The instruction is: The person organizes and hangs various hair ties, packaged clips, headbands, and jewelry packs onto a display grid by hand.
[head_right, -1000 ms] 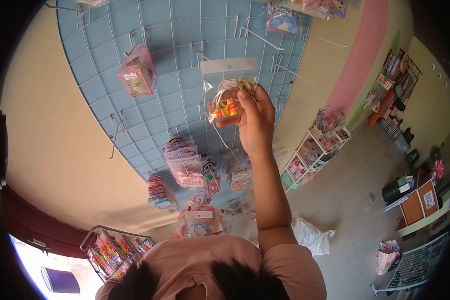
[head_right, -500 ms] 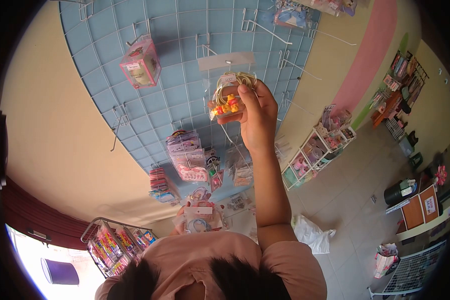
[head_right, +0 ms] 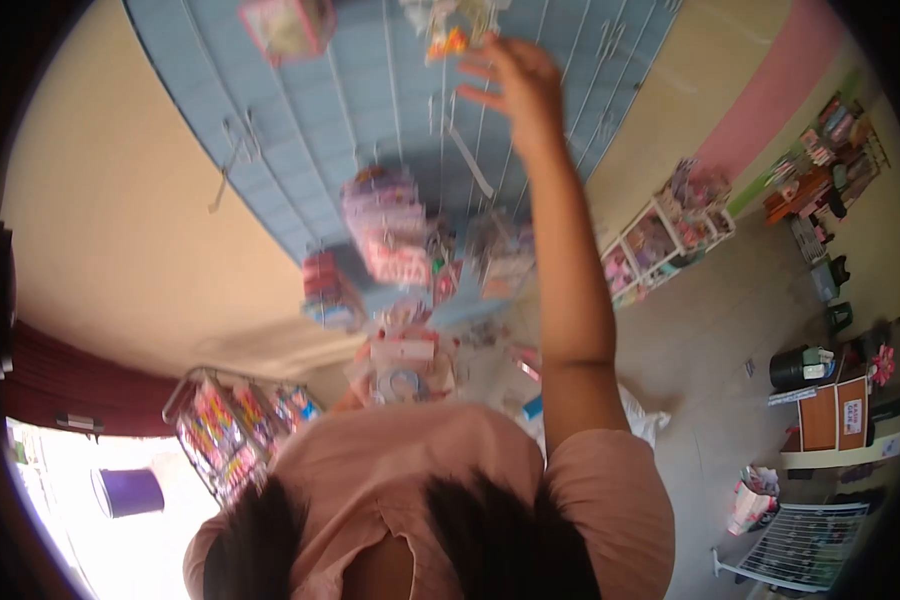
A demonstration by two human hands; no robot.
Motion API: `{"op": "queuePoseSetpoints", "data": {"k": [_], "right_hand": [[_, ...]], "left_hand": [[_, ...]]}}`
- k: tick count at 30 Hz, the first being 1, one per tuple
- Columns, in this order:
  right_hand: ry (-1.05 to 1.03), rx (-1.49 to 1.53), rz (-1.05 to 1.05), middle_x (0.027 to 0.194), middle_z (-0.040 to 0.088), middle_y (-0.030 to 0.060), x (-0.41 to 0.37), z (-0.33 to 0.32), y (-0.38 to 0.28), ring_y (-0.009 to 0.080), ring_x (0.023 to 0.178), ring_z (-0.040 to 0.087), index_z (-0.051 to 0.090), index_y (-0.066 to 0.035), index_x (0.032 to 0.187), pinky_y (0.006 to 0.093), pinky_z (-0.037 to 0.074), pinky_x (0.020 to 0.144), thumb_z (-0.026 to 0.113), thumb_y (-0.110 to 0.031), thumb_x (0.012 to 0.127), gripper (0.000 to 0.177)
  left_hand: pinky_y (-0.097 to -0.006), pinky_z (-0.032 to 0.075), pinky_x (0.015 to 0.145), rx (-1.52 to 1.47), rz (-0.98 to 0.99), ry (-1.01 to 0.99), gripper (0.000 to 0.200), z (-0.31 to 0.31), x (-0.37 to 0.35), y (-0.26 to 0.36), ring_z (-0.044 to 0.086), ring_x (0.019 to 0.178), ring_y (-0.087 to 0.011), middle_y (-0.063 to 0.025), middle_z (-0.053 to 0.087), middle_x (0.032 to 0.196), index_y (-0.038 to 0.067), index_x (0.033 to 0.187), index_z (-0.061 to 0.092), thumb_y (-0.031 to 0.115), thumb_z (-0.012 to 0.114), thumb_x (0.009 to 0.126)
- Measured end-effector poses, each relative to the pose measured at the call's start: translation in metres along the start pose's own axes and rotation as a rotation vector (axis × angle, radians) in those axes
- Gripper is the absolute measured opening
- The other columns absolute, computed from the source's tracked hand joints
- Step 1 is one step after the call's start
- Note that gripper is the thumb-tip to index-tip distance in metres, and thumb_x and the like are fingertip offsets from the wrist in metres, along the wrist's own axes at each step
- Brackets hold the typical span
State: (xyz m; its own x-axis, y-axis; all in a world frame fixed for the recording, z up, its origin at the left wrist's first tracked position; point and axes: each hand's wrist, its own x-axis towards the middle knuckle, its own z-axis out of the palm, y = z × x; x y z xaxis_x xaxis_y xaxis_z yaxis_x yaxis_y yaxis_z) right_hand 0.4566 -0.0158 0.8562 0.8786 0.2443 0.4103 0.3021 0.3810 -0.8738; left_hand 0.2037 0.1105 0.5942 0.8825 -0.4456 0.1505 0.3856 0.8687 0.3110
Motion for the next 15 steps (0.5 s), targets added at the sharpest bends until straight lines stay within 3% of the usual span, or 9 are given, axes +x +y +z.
{"op": "queuePoseSetpoints", "data": {"k": [1,5,7,9,10,12,15], "right_hand": [[0.051,-0.037,-0.077,0.103,0.061,0.0134,-0.013,-0.011,0.003,0.0268,0.091,0.065,0.054,0.002,0.11,0.0372,0.057,0.075,0.063,-0.021,0.088,0.032],[0.236,-0.459,-0.376,0.087,0.062,0.0079,-0.083,-0.017,-0.004,0.0131,0.073,0.061,0.057,0.001,0.101,0.0247,0.051,0.061,0.064,-0.018,0.088,0.024],[-0.027,-0.361,-0.264,0.08,0.062,0.0011,-0.13,-0.016,0.004,0.0064,0.066,0.054,0.058,-0.002,0.098,0.0206,0.043,0.056,0.065,-0.018,0.087,0.02],[-0.416,-0.603,-0.127,0.074,0.059,0.0007,-0.168,-0.01,0.01,0.0101,0.062,0.054,0.057,-0.005,0.09,0.0252,0.043,0.054,0.071,-0.025,0.082,0.026],[-0.481,-0.82,0.021,0.072,0.057,0.0027,-0.186,-0.005,0.011,0.0148,0.06,0.055,0.055,-0.006,0.087,0.0287,0.043,0.054,0.073,-0.032,0.078,0.033],[-0.584,-1.088,0.278,0.068,0.053,0.0087,-0.212,-0.004,0.023,0.0291,0.061,0.055,0.051,-0.007,0.082,0.0385,0.044,0.058,0.075,-0.051,0.069,0.052],[-0.544,-1.01,0.325,0.081,0.057,0.0103,-0.242,-0.005,0.039,0.0304,0.072,0.058,0.051,-0.007,0.085,0.0402,0.045,0.064,0.074,-0.057,0.066,0.058]], "left_hand": [[-0.0605,0.041,0.094,-0.101,-0.045,-0.04,0.07,0.004,0.001,0.002,0.051,0.115,-0.0409,-0.0213,0.046,0.134,0.002,0.136,0.038,0.052,0.045,0.088],[-0.0586,0.041,0.094,-0.223,-0.016,0.204,0.068,0.005,-0.004,0.003,0.052,0.113,-0.0396,-0.0219,0.05,0.13,-0.001,0.133,0.042,0.05,0.047,0.089],[-0.0574,0.042,0.094,-0.191,-0.023,0.318,0.067,0.003,-0.003,0.003,0.053,0.113,-0.0386,-0.022,0.05,0.129,0.0,0.133,0.042,0.05,0.047,0.089],[-0.0555,0.042,0.095,-0.218,-0.056,0.27,0.066,0.011,-0.002,0.006,0.054,0.112,-0.0375,-0.0216,0.052,0.127,0.0,0.133,0.042,0.049,0.047,0.089],[-0.0545,0.043,0.095,-0.23,-0.074,0.244,0.065,0.014,-0.002,0.008,0.054,0.112,-0.037,-0.0214,0.053,0.126,0.001,0.133,0.042,0.049,0.047,0.089],[-0.0533,0.043,0.095,-0.219,-0.095,0.225,0.063,0.011,0.001,0.009,0.055,0.11,-0.0367,-0.0208,0.054,0.124,0.001,0.132,0.044,0.047,0.047,0.09],[-0.0506,0.042,0.095,-0.27,-0.056,0.22,0.06,0.0,0.003,0.0,0.055,0.109,-0.0366,-0.0206,0.054,0.122,0.001,0.131,0.044,0.046,0.045,0.09]]}}
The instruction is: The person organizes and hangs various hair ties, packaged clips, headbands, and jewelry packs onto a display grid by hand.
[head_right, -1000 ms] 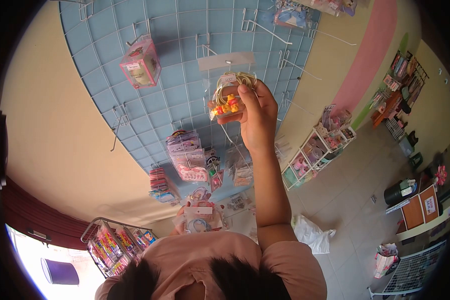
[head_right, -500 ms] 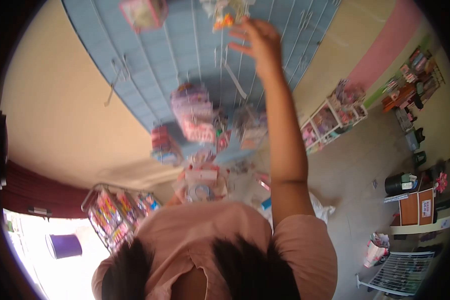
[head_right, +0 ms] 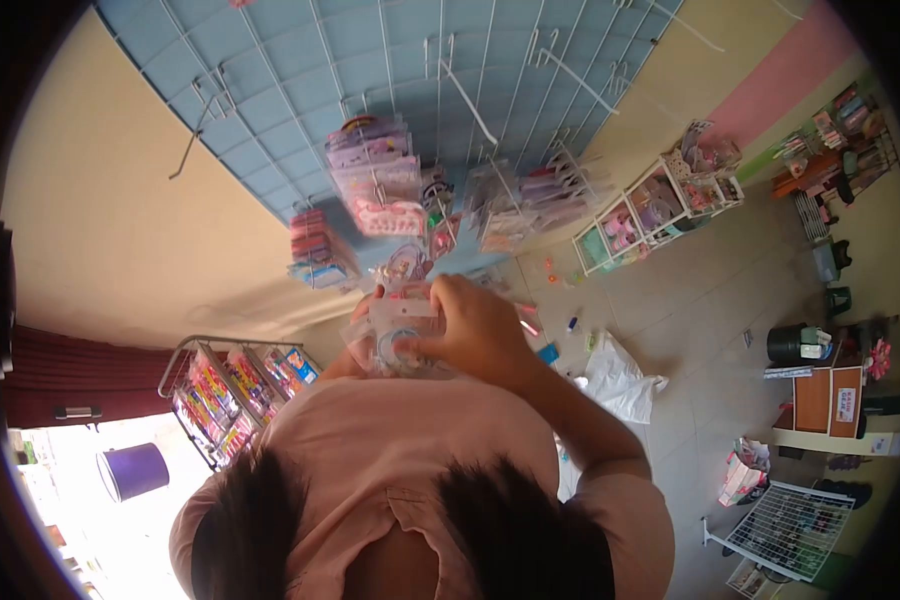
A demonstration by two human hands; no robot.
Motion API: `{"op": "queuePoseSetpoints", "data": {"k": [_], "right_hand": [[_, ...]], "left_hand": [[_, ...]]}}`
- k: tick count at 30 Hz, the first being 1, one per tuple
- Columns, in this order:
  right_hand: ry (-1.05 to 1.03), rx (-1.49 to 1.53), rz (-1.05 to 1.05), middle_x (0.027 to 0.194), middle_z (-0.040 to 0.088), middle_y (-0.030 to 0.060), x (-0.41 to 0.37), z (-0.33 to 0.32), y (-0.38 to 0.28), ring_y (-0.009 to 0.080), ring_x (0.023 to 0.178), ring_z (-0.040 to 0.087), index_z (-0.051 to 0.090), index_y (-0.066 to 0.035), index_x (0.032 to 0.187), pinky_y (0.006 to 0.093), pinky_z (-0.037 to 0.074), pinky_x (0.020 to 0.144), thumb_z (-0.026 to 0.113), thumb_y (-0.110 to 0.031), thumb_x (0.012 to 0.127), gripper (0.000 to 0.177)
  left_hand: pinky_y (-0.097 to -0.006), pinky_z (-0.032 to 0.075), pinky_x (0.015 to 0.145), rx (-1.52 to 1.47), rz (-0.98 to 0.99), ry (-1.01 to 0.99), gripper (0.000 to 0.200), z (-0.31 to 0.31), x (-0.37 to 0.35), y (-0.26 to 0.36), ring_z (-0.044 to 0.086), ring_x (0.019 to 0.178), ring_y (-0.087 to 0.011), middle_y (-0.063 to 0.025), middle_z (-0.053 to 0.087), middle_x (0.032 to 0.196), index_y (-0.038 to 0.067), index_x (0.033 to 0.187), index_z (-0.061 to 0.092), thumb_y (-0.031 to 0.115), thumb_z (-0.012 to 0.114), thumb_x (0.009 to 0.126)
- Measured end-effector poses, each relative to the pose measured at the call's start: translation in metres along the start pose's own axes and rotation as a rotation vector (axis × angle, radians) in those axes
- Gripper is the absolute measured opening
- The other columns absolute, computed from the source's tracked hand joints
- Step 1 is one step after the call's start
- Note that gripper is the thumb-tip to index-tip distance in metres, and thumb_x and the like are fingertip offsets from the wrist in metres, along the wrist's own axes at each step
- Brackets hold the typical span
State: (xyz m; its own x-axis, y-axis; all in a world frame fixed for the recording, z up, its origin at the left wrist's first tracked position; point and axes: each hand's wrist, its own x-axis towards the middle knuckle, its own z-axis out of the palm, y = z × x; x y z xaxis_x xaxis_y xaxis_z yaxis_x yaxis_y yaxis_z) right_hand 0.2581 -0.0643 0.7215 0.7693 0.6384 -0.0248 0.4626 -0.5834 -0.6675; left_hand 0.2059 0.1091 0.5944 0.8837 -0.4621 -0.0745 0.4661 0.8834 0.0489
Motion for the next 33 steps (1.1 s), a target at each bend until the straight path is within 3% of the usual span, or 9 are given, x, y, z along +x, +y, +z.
{"op": "queuePoseSetpoints", "data": {"k": [5,11,17,20,23,24,28,31,33], "right_hand": [[0.112,-0.019,-0.021,0.099,0.057,0.0132,-0.009,0.01,0.008,0.0317,0.091,0.059,0.056,-0.003,0.098,0.0405,0.047,0.076,0.073,-0.059,0.065,0.067],[-0.023,0.078,0.084,0.109,0.054,0.016,-0.007,0.012,0.001,0.0284,0.102,0.057,0.054,0.0,0.123,0.0371,0.046,0.087,0.075,-0.057,0.064,0.085],[-0.063,-0.038,-0.018,0.118,0.049,0.0208,-0.008,0.036,0.006,0.0336,0.107,0.054,0.048,0.006,0.128,0.0364,0.044,0.092,0.073,-0.052,0.07,0.086],[-0.037,0.096,-0.061,0.12,0.051,0.0191,-0.01,0.032,0.008,0.0292,0.108,0.056,0.048,0.006,0.126,0.0365,0.046,0.091,0.075,-0.039,0.073,0.074],[-0.092,0.577,0.073,0.119,0.054,0.017,-0.012,0.026,0.018,0.0227,0.108,0.057,0.048,0.005,0.12,0.036,0.048,0.088,0.075,-0.023,0.074,0.06],[-0.053,0.533,0.139,0.114,0.058,0.0119,-0.015,0.024,0.019,0.017,0.106,0.057,0.049,0.002,0.113,0.0337,0.049,0.086,0.07,-0.012,0.078,0.043],[-0.022,1.239,0.181,0.111,0.059,0.0091,-0.028,0.059,0.049,0.017,0.102,0.058,0.049,0.001,0.115,0.0296,0.049,0.083,0.062,-0.007,0.086,0.033],[0.014,0.871,0.171,0.105,0.062,0.0119,-0.038,0.072,0.049,0.0147,0.094,0.06,0.053,0.001,0.109,0.0287,0.05,0.076,0.062,-0.011,0.087,0.027],[0.047,0.95,0.121,0.093,0.065,0.0093,-0.041,0.072,0.041,0.0133,0.082,0.062,0.055,0.0,0.101,0.028,0.049,0.073,0.061,-0.013,0.089,0.019]], "left_hand": [[-0.0472,0.041,0.097,0.118,0.135,0.0,0.058,0.012,0.007,-0.008,0.053,0.112,-0.037,-0.0218,0.052,0.125,0.002,0.131,0.042,0.044,0.041,0.092],[-0.0464,0.041,0.098,0.277,0.226,0.056,0.055,0.011,0.009,-0.011,0.053,0.113,-0.0362,-0.0216,0.051,0.126,0.004,0.13,0.042,0.043,0.042,0.092],[-0.0459,0.042,0.097,0.118,0.316,0.058,0.055,-0.012,0.006,-0.016,0.055,0.11,-0.0328,-0.0178,0.054,0.124,0.002,0.128,0.045,0.043,0.045,0.091],[-0.0455,0.043,0.096,0.153,0.302,0.05,0.055,-0.007,0.005,-0.013,0.055,0.11,-0.0328,-0.0174,0.053,0.125,0.006,0.132,0.043,0.042,0.046,0.09],[-0.047,0.044,0.095,0.066,0.27,0.058,0.056,-0.009,-0.001,-0.005,0.055,0.111,-0.0328,-0.017,0.053,0.126,0.011,0.136,0.039,0.042,0.047,0.09],[-0.0476,0.044,0.094,0.115,0.308,0.069,0.057,-0.008,0.0,-0.004,0.055,0.111,-0.033,-0.017,0.053,0.127,0.012,0.137,0.037,0.042,0.047,0.09],[-0.0493,0.045,0.092,0.279,0.379,0.221,0.058,0.015,-0.006,-0.006,0.054,0.111,-0.0337,-0.0171,0.052,0.128,0.014,0.14,0.034,0.042,0.047,0.09],[-0.0493,0.045,0.092,0.27,0.348,0.24,0.059,0.01,-0.014,-0.003,0.054,0.111,-0.0338,-0.0172,0.052,0.128,0.014,0.14,0.034,0.043,0.047,0.09],[-0.0493,0.045,0.092,0.238,0.324,0.2,0.059,-0.004,-0.015,-0.001,0.054,0.111,-0.0338,-0.0172,0.052,0.128,0.014,0.14,0.034,0.043,0.047,0.09]]}}
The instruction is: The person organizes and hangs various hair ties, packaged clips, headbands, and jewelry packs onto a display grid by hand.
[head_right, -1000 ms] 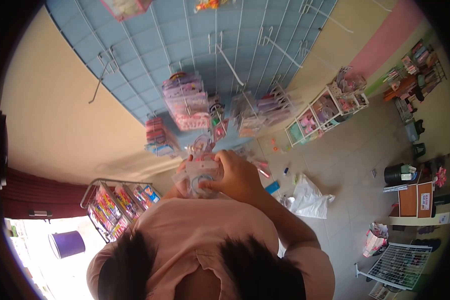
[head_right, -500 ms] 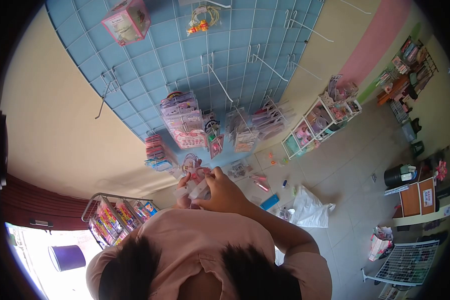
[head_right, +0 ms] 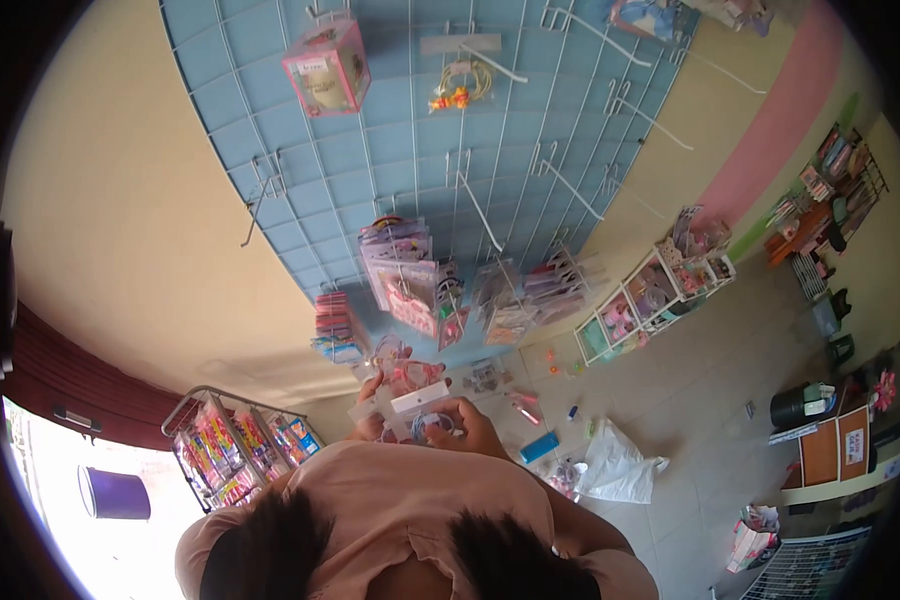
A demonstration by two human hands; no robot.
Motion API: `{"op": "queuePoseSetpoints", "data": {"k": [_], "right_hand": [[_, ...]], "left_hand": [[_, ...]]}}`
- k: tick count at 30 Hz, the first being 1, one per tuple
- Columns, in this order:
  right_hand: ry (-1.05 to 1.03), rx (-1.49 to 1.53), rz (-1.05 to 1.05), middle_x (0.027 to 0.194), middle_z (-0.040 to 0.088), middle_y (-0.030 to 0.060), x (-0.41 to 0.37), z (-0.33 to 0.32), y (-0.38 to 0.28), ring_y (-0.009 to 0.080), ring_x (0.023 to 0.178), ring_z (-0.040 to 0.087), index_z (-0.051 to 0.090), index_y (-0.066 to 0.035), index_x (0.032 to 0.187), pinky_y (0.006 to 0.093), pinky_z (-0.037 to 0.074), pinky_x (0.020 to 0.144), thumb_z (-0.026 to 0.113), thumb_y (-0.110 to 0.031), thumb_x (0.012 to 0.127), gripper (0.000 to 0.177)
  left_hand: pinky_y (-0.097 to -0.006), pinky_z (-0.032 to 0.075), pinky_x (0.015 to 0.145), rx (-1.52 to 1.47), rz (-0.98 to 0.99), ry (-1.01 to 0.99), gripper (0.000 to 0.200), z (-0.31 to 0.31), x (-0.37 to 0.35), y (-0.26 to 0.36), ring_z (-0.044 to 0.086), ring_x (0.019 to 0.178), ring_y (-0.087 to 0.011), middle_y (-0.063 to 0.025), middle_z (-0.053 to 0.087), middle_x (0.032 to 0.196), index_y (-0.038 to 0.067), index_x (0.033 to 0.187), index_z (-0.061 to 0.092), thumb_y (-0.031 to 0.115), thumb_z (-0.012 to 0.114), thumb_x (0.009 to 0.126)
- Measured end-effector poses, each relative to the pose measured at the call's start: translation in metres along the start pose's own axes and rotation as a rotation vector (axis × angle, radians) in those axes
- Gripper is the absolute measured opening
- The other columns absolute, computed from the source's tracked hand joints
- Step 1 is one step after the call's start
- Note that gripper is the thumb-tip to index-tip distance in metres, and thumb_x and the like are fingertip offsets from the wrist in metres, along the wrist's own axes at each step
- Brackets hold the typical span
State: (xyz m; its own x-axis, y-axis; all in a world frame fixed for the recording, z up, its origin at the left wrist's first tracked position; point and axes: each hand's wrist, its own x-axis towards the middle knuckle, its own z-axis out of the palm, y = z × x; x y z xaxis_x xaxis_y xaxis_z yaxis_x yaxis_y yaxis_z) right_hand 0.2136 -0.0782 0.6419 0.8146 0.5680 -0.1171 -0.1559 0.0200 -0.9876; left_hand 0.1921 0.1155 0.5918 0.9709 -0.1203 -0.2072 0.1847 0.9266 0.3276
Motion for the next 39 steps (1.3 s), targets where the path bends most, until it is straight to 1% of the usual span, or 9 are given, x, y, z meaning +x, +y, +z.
{"op": "queuePoseSetpoints", "data": {"k": [2,4,7,9,13,16,23,26,39], "right_hand": [[0.01,0.01,-0.043,0.087,0.066,0.0073,0.001,-0.001,-0.002,0.0125,0.077,0.062,0.055,-0.001,0.096,0.0277,0.049,0.071,0.062,-0.014,0.089,0.017],[0.078,0.004,-0.225,0.079,0.064,0.0075,0.021,-0.013,-0.015,0.0121,0.07,0.061,0.051,-0.003,0.093,0.0278,0.05,0.067,0.056,-0.015,0.093,0.013],[0.236,-0.026,-0.437,0.076,0.063,0.0064,0.058,-0.031,-0.09,0.0093,0.061,0.058,0.051,-0.005,0.09,0.024,0.046,0.055,0.051,-0.024,0.097,0.021],[0.395,-0.062,-0.692,0.07,0.061,0.0036,0.074,-0.029,-0.155,0.0065,0.058,0.056,0.052,-0.005,0.088,0.0195,0.04,0.047,0.051,-0.028,0.096,0.024],[0.555,-0.012,-0.887,0.06,0.057,0.0009,0.087,-0.016,-0.243,0.0038,0.049,0.051,0.056,-0.006,0.081,0.0162,0.033,0.041,0.053,-0.03,0.095,0.028],[0.447,0.053,-0.97,0.072,0.062,0.0032,0.106,-0.024,-0.257,0.0059,0.057,0.057,0.056,-0.002,0.089,0.0169,0.039,0.041,0.055,-0.022,0.095,0.021],[0.489,0.086,-0.932,0.067,0.06,0.0036,0.124,-0.027,-0.262,0.0066,0.055,0.057,0.057,-0.002,0.085,0.0176,0.039,0.041,0.056,-0.025,0.094,0.025],[0.524,0.072,-0.934,0.062,0.058,0.0016,0.132,-0.028,-0.261,0.0042,0.046,0.047,0.058,-0.005,0.079,0.0179,0.034,0.038,0.057,-0.031,0.093,0.029],[0.568,0.096,-0.951,0.061,0.058,0.0014,0.127,-0.017,-0.269,0.0052,0.047,0.051,0.057,-0.006,0.075,0.0179,0.035,0.036,0.059,-0.029,0.092,0.028]], "left_hand": [[-0.0493,0.045,0.092,-0.016,-0.013,-0.022,0.059,-0.007,0.003,0.0,0.054,0.111,-0.0339,-0.0173,0.052,0.127,0.014,0.14,0.034,0.043,0.047,0.09],[-0.0492,0.045,0.092,-0.019,-0.016,-0.041,0.059,-0.01,0.006,0.002,0.054,0.111,-0.0339,-0.0173,0.052,0.127,0.013,0.14,0.034,0.043,0.047,0.09],[-0.0492,0.045,0.092,-0.023,-0.036,-0.066,0.06,-0.011,0.009,0.004,0.055,0.11,-0.034,-0.0174,0.052,0.127,0.013,0.14,0.034,0.043,0.047,0.09],[-0.0492,0.045,0.092,-0.024,-0.049,-0.077,0.06,-0.011,0.011,0.003,0.055,0.11,-0.034,-0.0174,0.052,0.127,0.013,0.14,0.035,0.044,0.047,0.09],[-0.0492,0.045,0.092,-0.026,-0.059,-0.087,0.06,-0.013,0.014,0.002,0.055,0.11,-0.0341,-0.0175,0.052,0.127,0.012,0.139,0.035,0.044,0.047,0.089],[-0.0491,0.046,0.091,-0.035,-0.054,-0.072,0.061,-0.021,0.011,0.003,0.055,0.11,-0.0342,-0.0176,0.052,0.127,0.012,0.139,0.035,0.044,0.047,0.089],[-0.0491,0.046,0.091,-0.066,-0.027,-0.032,0.062,-0.037,0.005,0.004,0.055,0.109,-0.0344,-0.0178,0.052,0.126,0.011,0.139,0.035,0.045,0.048,0.089],[-0.0491,0.046,0.091,-0.074,-0.018,-0.017,0.062,-0.042,0.004,0.004,0.055,0.109,-0.0344,-0.0178,0.053,0.126,0.011,0.139,0.035,0.045,0.048,0.089],[-0.049,0.046,0.09,-0.084,-0.01,-0.027,0.064,-0.045,0.01,0.005,0.056,0.108,-0.0347,-0.0182,0.053,0.125,0.009,0.139,0.035,0.046,0.048,0.088]]}}
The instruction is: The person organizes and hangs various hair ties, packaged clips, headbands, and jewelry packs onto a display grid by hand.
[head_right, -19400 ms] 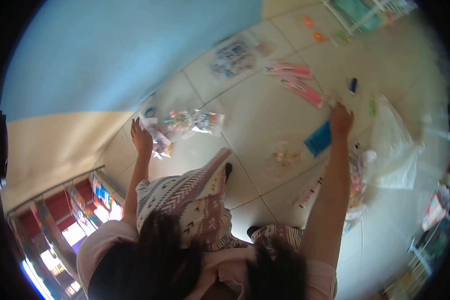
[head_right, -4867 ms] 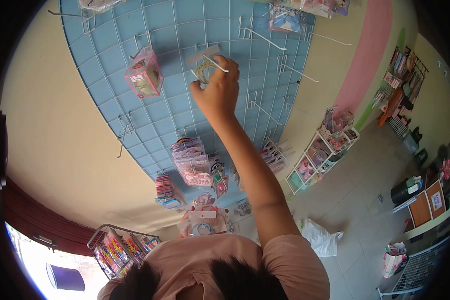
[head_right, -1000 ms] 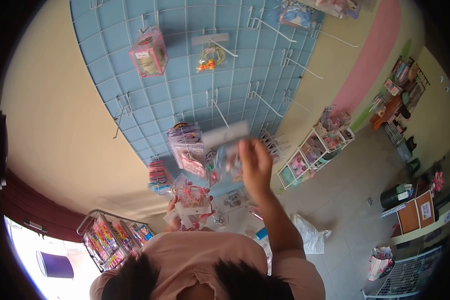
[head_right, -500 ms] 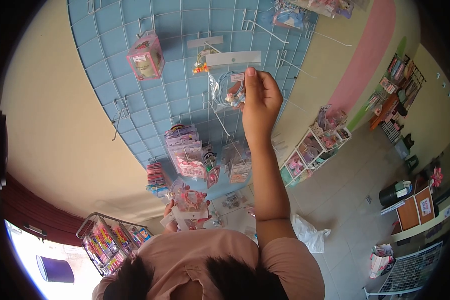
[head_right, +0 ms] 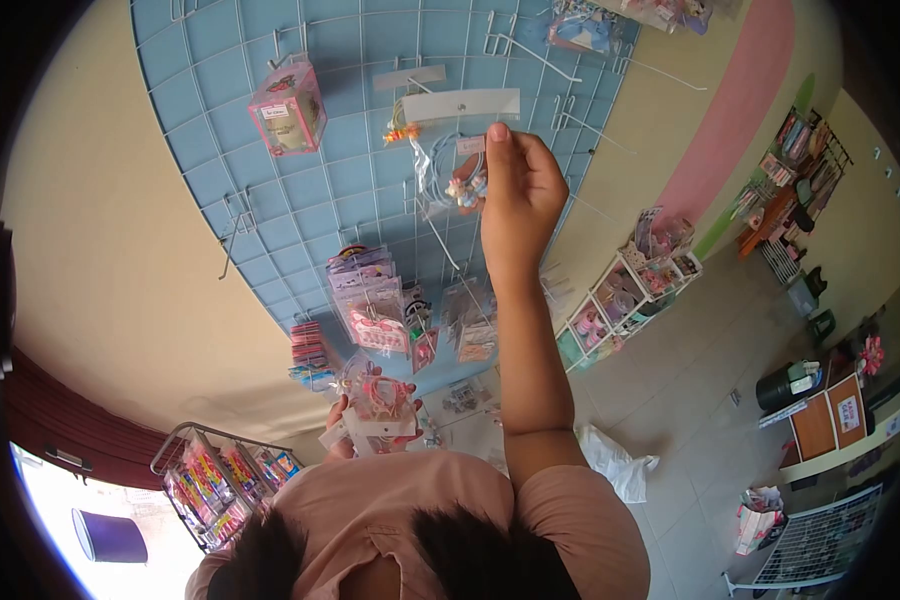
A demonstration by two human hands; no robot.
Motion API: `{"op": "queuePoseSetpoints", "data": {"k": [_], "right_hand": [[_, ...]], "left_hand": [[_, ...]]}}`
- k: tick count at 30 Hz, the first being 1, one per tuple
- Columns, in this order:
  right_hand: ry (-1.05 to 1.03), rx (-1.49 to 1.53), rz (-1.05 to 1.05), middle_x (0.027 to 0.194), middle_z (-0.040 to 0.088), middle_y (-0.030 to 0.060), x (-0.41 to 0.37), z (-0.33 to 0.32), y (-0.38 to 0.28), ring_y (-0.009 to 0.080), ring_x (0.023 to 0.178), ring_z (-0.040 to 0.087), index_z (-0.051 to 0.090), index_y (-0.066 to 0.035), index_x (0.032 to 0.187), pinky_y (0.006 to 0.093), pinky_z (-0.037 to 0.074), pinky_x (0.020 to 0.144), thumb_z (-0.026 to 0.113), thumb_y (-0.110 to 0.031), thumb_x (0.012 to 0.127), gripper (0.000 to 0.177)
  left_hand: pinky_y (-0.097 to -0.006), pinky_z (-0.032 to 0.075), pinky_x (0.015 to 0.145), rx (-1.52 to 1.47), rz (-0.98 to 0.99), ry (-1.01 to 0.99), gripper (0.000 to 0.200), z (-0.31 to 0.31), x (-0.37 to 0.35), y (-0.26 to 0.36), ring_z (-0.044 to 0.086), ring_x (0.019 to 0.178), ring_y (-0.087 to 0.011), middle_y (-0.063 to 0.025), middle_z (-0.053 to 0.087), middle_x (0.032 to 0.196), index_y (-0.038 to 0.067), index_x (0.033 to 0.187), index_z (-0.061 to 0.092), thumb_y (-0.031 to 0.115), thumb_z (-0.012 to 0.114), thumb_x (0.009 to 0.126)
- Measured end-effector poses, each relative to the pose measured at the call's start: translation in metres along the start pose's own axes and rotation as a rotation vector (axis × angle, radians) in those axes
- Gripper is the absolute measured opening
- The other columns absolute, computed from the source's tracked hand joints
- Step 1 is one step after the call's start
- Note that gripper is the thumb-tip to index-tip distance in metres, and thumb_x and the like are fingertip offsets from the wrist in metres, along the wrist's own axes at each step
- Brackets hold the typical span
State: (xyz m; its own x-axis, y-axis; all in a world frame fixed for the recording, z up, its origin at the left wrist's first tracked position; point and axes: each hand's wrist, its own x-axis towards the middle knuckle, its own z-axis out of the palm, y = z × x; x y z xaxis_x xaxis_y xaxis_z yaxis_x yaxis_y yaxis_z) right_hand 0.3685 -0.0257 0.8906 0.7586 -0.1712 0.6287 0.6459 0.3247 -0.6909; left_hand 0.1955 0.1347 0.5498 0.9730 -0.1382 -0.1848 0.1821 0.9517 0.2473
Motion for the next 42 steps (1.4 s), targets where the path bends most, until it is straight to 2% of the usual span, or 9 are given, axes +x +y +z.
{"op": "queuePoseSetpoints", "data": {"k": [11,15,19,20,23,25,26,33,42], "right_hand": [[-0.097,-0.056,-0.039,0.064,0.056,-0.0009,0.032,0.012,0.047,0.007,0.051,0.054,0.062,-0.003,0.081,0.0197,0.039,0.039,0.062,-0.029,0.09,0.028],[-0.158,-0.411,-0.227,0.076,0.061,0.0029,0.064,0.015,0.11,0.0093,0.061,0.056,0.062,0.001,0.086,0.0209,0.043,0.049,0.065,-0.024,0.088,0.025],[0.058,-0.573,-0.6,0.109,0.053,0.0118,0.022,-0.003,0.087,0.026,0.107,0.049,0.055,0.0,0.107,0.0358,0.036,0.095,0.064,-0.012,0.085,0.026],[0.049,-0.482,-0.659,0.098,0.058,0.0089,0.007,-0.008,0.085,0.0185,0.09,0.053,0.057,0.0,0.102,0.0293,0.041,0.077,0.064,-0.016,0.086,0.023],[-0.385,-0.211,-0.246,0.089,0.061,0.0079,-0.086,-0.032,0.048,0.0192,0.074,0.06,0.06,-0.006,0.093,0.0344,0.047,0.067,0.067,-0.011,0.081,0.015],[-1.031,-0.392,-0.4,0.093,0.06,0.0064,-0.116,-0.055,0.044,0.023,0.086,0.058,0.059,-0.006,0.091,0.0385,0.045,0.077,0.071,-0.015,0.073,0.023],[-1.283,-0.506,-0.441,0.115,0.058,0.0069,-0.126,-0.067,0.045,0.0262,0.1,0.058,0.059,-0.01,0.112,0.0415,0.045,0.086,0.076,-0.03,0.07,0.05],[-1.41,-0.542,0.147,0.134,0.048,0.0099,-0.161,-0.121,0.061,0.0289,0.122,0.046,0.055,-0.013,0.127,0.043,0.037,0.102,0.077,-0.027,0.068,0.064],[-1.279,-0.348,0.104,0.12,0.059,0.008,-0.139,-0.126,0.058,0.0268,0.115,0.052,0.065,-0.009,0.114,0.0398,0.04,0.098,0.067,-0.002,0.074,0.04]], "left_hand": [[-0.0489,0.047,0.09,0.043,-0.071,-0.101,0.065,0.029,0.001,0.002,0.056,0.108,-0.035,-0.0184,0.053,0.125,0.008,0.138,0.036,0.047,0.048,0.088],[-0.0488,0.047,0.09,0.066,-0.091,-0.138,0.066,0.056,-0.012,0.002,0.056,0.108,-0.0351,-0.0185,0.053,0.124,0.008,0.138,0.036,0.048,0.049,0.088],[-0.0488,0.047,0.09,0.074,-0.065,-0.117,0.066,0.073,-0.018,-0.001,0.056,0.107,-0.0352,-0.0186,0.053,0.124,0.007,0.138,0.036,0.048,0.049,0.087],[-0.0488,0.047,0.09,0.085,-0.059,-0.116,0.066,0.075,-0.018,-0.001,0.056,0.107,-0.0352,-0.0186,0.053,0.124,0.007,0.138,0.036,0.048,0.049,0.087],[-0.0488,0.047,0.089,0.081,-0.084,-0.122,0.067,0.076,-0.016,-0.002,0.056,0.107,-0.0353,-0.0187,0.053,0.124,0.007,0.138,0.036,0.048,0.049,0.087],[-0.0485,0.048,0.088,-0.126,-0.196,-0.199,0.07,0.055,-0.015,-0.004,0.058,0.105,-0.0359,-0.0193,0.054,0.123,0.005,0.138,0.036,0.05,0.049,0.086],[-0.0483,0.048,0.087,-0.23,-0.254,-0.235,0.072,0.05,-0.016,-0.004,0.058,0.103,-0.0361,-0.0196,0.054,0.123,0.004,0.137,0.036,0.051,0.05,0.085],[-0.0456,0.05,0.084,-0.018,-0.127,-0.056,0.06,0.079,-0.005,-0.013,0.061,0.097,-0.034,-0.0185,0.058,0.116,0.003,0.127,0.048,0.045,0.053,0.085],[-0.0448,0.05,0.081,-0.038,-0.169,-0.016,0.053,0.021,0.001,-0.015,0.062,0.093,-0.0325,-0.0176,0.061,0.108,0.002,0.118,0.053,0.043,0.055,0.084]]}}
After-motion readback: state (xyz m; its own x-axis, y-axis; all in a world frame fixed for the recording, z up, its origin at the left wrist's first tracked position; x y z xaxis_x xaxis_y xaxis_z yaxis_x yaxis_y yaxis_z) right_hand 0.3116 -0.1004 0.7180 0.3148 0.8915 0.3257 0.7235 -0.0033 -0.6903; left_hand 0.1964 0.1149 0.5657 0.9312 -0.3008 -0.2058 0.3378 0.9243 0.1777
